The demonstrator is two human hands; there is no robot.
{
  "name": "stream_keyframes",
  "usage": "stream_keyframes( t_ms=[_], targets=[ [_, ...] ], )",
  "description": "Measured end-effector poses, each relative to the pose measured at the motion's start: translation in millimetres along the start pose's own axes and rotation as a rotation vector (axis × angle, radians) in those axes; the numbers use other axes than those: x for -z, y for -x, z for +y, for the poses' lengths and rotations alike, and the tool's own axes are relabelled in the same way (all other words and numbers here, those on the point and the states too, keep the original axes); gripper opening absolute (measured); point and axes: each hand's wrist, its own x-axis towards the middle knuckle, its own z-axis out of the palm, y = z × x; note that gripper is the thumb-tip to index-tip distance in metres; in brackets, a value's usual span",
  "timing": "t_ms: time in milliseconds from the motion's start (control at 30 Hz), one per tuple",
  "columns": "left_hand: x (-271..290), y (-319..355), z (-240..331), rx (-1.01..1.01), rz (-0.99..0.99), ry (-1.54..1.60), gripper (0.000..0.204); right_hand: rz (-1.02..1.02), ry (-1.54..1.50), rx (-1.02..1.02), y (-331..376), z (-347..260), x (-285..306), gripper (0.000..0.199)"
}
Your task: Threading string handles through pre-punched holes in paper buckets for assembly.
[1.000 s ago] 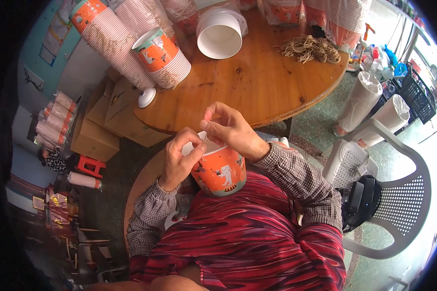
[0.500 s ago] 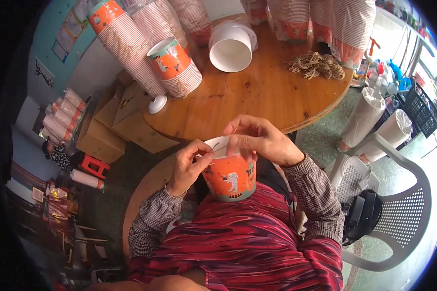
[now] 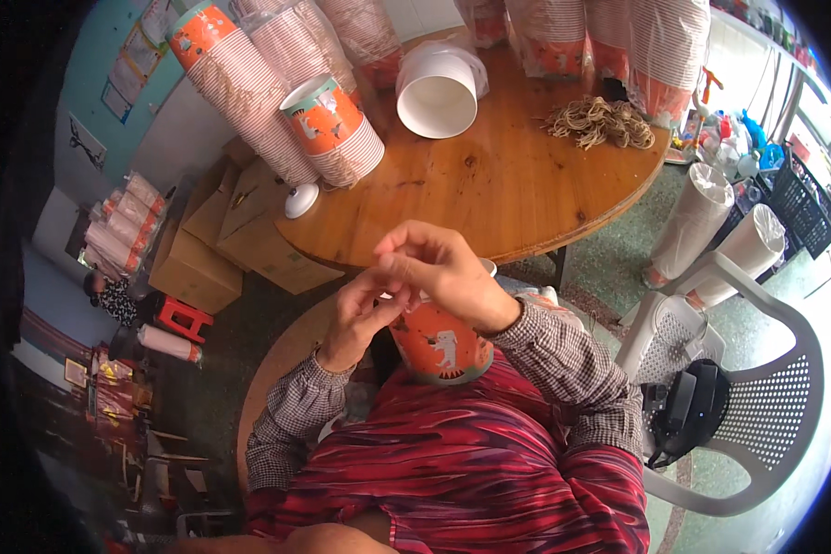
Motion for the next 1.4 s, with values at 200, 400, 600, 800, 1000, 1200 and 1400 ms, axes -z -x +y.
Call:
stream_keyframes(
  t_ms=[200,400,600,800,1000,1200,1400],
  targets=[
    [-1.1,2.7,9.9,0.049,-0.005,0.045,0.017,0.045,-0.164,-0.025,-3.0,7.9,6.1,0.014],
    [-9.3,-2.7,4.1,-0.109,0.092,0.017,0.008,0.053,-0.202,-0.017,-5.7,12.6,7.3,0.011],
    [-6.9,2.4,0.8,-0.235,0.113,-0.296,0.008,0.075,-0.44,0.004,-10.6,13.0,14.4,0.013],
    [-3.5,2.6,-0.4,-0.226,0.118,-0.324,0.009,0.065,-0.629,0.031,-12.4,28.9,27.2,0.015],
    [6.3,-0.6,6.0,0.056,-0.029,-0.215,0.011,0.02,-0.725,0.014,-11.7,32.5,34.3,0.014],
    [0.9,10.8,2.1,-0.093,0.012,-0.359,0.012,0.038,-0.458,0.005,0.8,13.2,33.5,0.014],
    [-0.5,18.4,-10.6,-0.385,0.199,-0.516,0.017,-0.035,0.423,-0.211,41.0,-9.8,25.2,0.014]
  ],
)
